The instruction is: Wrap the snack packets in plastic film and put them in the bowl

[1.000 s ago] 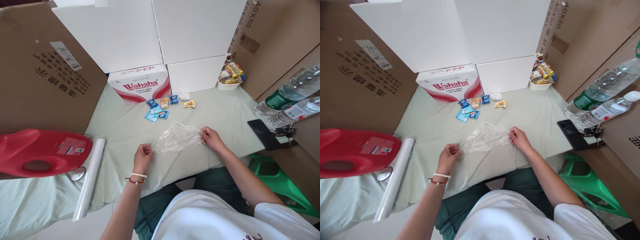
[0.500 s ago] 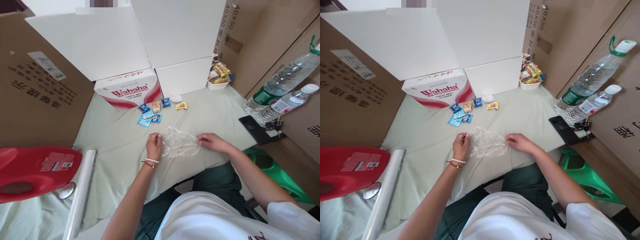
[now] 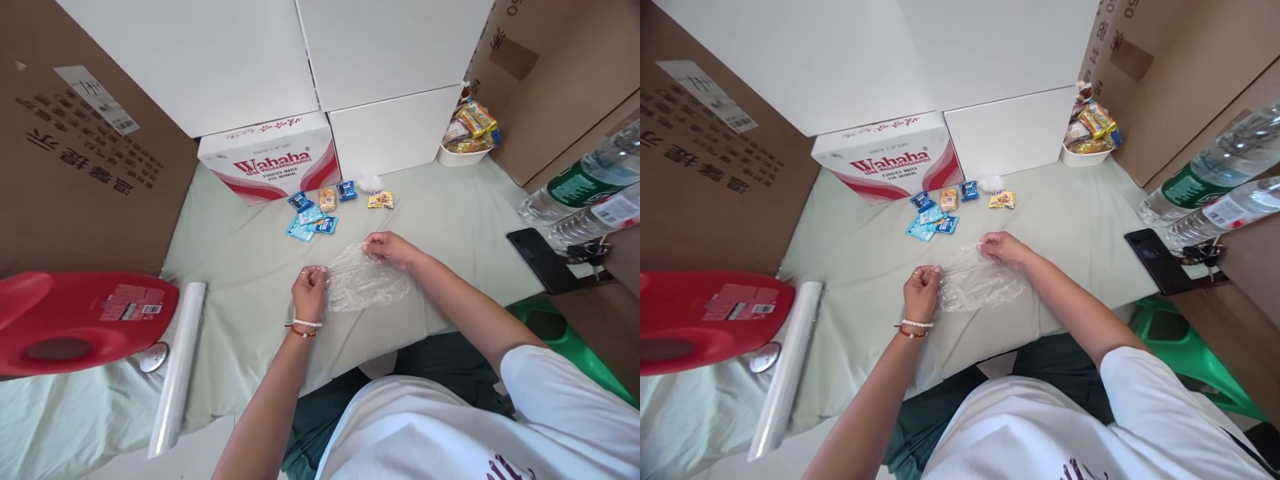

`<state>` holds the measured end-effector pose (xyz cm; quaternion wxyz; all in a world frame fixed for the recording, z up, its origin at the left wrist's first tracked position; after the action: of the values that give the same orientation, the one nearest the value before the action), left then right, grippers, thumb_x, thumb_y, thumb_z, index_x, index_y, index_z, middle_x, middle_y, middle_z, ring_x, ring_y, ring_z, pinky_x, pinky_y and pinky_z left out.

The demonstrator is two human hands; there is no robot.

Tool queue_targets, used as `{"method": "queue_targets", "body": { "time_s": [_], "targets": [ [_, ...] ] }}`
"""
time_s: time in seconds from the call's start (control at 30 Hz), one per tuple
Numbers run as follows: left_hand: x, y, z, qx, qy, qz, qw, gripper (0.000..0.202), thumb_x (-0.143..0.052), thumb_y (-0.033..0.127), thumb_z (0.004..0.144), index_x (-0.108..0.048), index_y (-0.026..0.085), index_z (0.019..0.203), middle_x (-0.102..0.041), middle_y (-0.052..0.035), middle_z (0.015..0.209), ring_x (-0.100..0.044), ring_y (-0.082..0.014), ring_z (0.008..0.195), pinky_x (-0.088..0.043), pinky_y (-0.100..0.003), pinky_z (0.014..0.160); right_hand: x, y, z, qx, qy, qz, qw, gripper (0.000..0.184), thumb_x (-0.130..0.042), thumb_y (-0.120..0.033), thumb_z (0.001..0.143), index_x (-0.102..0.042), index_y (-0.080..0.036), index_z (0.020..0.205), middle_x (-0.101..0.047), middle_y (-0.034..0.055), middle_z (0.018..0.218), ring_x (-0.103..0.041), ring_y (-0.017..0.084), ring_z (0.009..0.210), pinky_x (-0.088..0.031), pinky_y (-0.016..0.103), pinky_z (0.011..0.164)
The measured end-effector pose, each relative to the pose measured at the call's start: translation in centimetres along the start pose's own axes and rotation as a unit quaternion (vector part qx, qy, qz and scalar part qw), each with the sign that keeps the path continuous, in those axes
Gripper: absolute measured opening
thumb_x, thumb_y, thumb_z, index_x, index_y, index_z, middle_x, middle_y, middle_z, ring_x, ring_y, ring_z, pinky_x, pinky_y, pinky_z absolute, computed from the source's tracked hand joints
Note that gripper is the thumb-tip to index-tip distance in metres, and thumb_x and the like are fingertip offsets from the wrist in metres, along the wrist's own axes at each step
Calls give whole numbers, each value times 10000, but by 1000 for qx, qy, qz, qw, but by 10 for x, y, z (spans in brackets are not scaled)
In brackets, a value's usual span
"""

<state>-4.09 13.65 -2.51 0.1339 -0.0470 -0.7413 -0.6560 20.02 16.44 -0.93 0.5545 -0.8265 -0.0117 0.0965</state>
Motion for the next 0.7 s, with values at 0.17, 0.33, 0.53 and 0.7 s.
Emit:
{"method": "queue_targets", "body": {
  "time_s": [0.17, 0.33, 0.53, 0.7],
  "targets": [
    [9, -4, 11, 53, -24, -56, 997, 400, -666, 619, 834, -566, 232, 817, -495, 72, 552, -538, -123, 467, -388, -242, 459, 19, -1, 3, -5, 46, 41, 998, 463, -973, -446, 540, -629, -199, 727, -502, -79, 555, -352, 57, 461, -206, 213, 412],
    [19, -4, 26, 91, -55, -61, 992, 358, -761, 532, 747, -646, 199, 812, -580, 37, 552, -572, -136, 467, -388, -239, 431, 38, -12, 4, 5, 51, 56, 997, 463, -979, -405, 542, -641, -184, 769, -542, -69, 610, -315, 39, 463, -174, 223, 435],
    [48, -1, 36, 82, 7, 7, 997, 339, -657, 539, 871, -648, 212, 782, -508, 61, 464, -468, -120, 371, -329, -245, 401, 56, -17, 10, 30, 78, 69, 994, 417, -948, -345, 538, -623, -197, 752, -507, -72, 626, -332, 54, 521, -194, 227, 486],
    [57, -1, 33, 54, 45, 115, 991, 388, -570, 570, 935, -629, 234, 750, -510, 54, 449, -489, -150, 391, -373, -274, 459, 66, -17, 4, 63, 206, -14, 976, 331, -857, -375, 650, -581, -225, 755, -488, -55, 659, -359, 99, 579, -265, 247, 526]
  ]
}}
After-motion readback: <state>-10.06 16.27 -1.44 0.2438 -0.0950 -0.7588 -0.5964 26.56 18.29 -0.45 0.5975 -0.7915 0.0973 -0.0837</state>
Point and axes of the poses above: each hand's wrist, its own z-axis towards the middle knuckle, its own x-axis out of the back of the hand, y = z × x, the point moved 4 cm from there along z, towards the middle knuckle
